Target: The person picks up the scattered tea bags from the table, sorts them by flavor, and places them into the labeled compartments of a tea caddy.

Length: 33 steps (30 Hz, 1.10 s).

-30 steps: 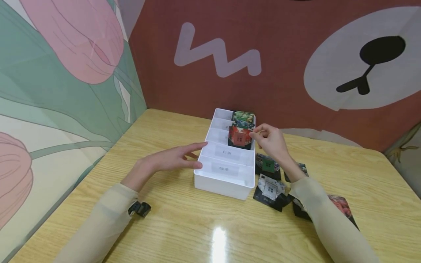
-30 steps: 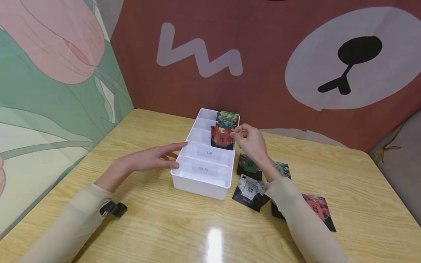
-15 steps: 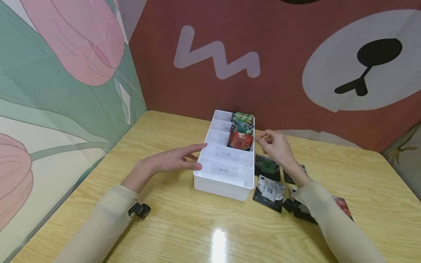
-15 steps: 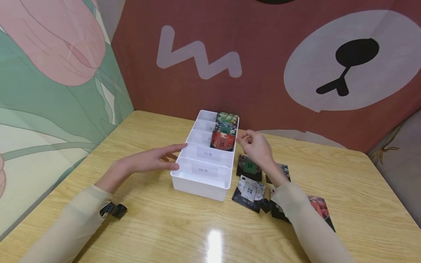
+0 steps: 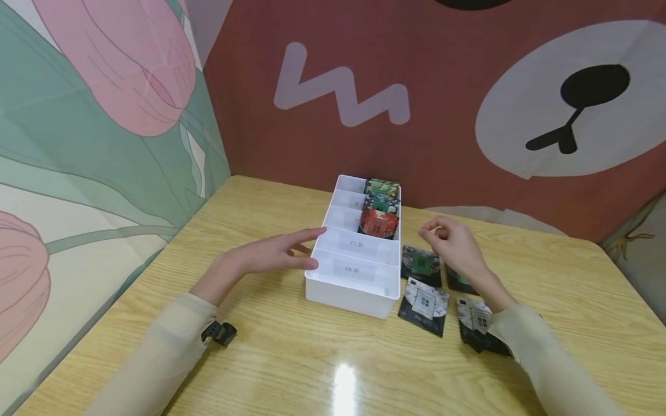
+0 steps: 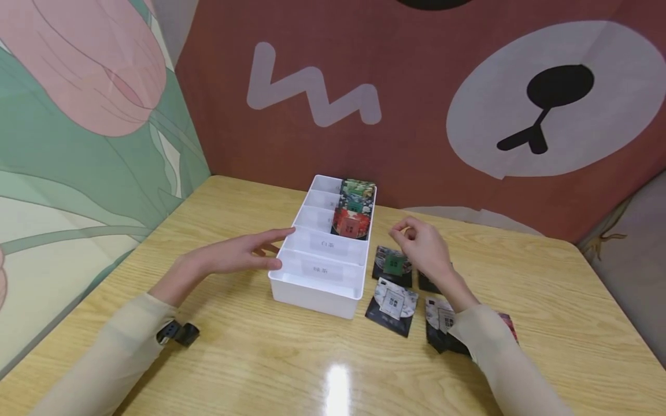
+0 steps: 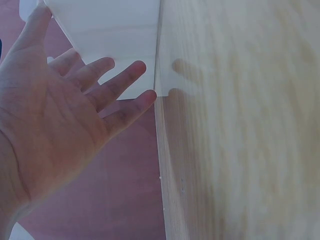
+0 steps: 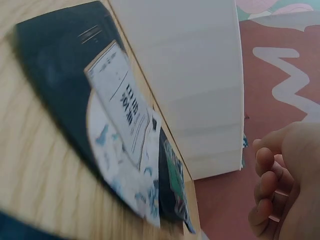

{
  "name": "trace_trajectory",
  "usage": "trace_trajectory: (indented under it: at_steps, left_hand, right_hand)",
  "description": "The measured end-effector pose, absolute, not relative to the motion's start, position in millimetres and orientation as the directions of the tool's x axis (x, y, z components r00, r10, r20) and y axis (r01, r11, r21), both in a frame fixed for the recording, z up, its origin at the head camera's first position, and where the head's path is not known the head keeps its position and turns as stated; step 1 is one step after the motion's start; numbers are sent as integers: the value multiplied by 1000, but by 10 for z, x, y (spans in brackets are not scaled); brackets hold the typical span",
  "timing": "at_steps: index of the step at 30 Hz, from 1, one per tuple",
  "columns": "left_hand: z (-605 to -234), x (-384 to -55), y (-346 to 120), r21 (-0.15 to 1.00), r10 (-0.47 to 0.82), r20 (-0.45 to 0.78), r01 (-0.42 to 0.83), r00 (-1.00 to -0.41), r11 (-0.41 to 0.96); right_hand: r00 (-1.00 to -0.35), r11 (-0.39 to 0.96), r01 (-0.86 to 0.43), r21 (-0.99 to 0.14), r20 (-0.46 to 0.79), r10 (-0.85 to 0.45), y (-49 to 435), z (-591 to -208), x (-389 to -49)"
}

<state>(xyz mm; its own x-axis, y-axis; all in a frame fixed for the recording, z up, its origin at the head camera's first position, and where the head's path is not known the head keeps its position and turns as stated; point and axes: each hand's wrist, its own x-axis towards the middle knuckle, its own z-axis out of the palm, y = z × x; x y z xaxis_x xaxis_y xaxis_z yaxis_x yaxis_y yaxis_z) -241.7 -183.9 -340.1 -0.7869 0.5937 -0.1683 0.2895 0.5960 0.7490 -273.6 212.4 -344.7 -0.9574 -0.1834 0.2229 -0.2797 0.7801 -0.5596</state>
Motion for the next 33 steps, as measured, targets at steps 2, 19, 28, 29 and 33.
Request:
trace_trajectory:
  at_steps: [2,19,28,29,33]
  left_hand:
    - [-3402,-2416,-1836,747,595,-169,291,-786,597]
    - [-3384,-2406,-1813,750,594,-178,283,-784,598]
    - [-3410,-2416,-1816,747,594,-179,285,-784,600]
    - [-3414,-2419,-1820,747,593,-179,284,-785,602]
    - [-3404,-2422,-1830,749,588,-182,276,-788,602]
  right_hand:
    - [-956,782,-284,-555,227,-186,2172,-3461,-2699]
    - [-960,823,-271,-500,205,-191,2677,-3546,-2345]
    - [-977,875,-207,-437,135,-164,2940,-3499,-2106]
    - [-978,878,-205,-433,124,-167,2965,-3491,-2085]
    - [-979,880,-202,-429,91,-181,3072,-3468,-2010]
